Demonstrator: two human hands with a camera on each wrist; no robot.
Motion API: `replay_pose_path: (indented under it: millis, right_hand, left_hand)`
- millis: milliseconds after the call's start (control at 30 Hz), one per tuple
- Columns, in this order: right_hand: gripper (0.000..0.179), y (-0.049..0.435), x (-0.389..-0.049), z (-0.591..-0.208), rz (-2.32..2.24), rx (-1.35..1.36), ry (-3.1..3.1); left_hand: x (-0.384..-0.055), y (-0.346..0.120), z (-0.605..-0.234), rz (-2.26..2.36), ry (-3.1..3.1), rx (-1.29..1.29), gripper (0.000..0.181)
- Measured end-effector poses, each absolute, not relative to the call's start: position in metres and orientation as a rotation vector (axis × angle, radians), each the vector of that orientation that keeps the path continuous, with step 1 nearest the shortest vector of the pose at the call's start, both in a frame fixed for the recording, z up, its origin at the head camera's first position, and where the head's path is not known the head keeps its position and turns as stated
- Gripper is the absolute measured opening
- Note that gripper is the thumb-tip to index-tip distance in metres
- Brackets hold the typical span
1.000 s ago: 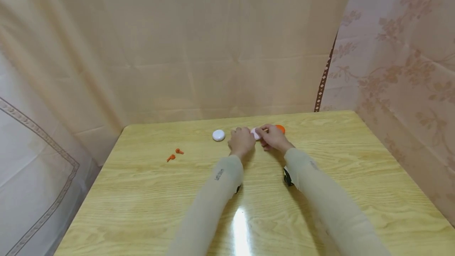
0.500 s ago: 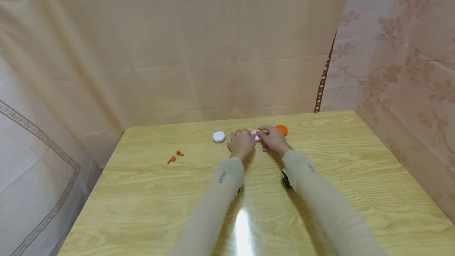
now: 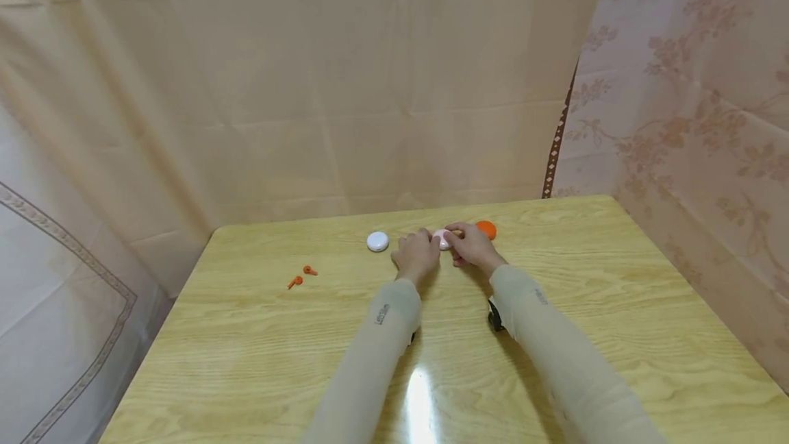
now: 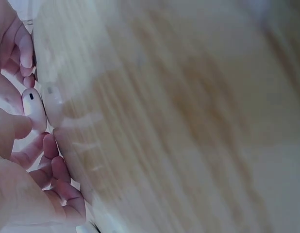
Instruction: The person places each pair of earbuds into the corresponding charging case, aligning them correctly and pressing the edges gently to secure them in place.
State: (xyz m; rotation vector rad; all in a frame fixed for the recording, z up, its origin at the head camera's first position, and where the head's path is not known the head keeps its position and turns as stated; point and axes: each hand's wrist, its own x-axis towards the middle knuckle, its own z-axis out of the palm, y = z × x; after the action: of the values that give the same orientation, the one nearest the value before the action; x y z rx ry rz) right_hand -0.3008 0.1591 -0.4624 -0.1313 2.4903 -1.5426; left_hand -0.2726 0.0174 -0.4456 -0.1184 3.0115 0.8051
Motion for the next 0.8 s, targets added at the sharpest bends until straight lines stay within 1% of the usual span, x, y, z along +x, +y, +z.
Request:
replay_pose_path:
  millis: [433, 533, 700, 800]
  right_hand:
    - [0.043, 0.163, -0.304, -0.461, -1.666, -0.108, 2.292]
    - [0.047, 0.166, -0.301, -0.455, -1.671, -0.138, 2.222]
    - [0.054, 0.172, -0.302, -0.452, -1.619, -0.123, 2.152]
    - [0.055, 0.176, -0.304, -0.452, -1.605, -0.124, 2.174]
  left_hand:
    - [-0.273, 0.015, -0.450, 0.759, 3.024, -0.106, 0.035]
    - [-0.271, 0.016, -0.447, 0.735, 3.006, -0.077, 0.041]
    - [-0.265, 0.020, -0.441, 0.742, 2.928, -0.004, 0.058]
    - [-0.264, 0.022, -0.439, 0.767, 2.908, 0.014, 0.056]
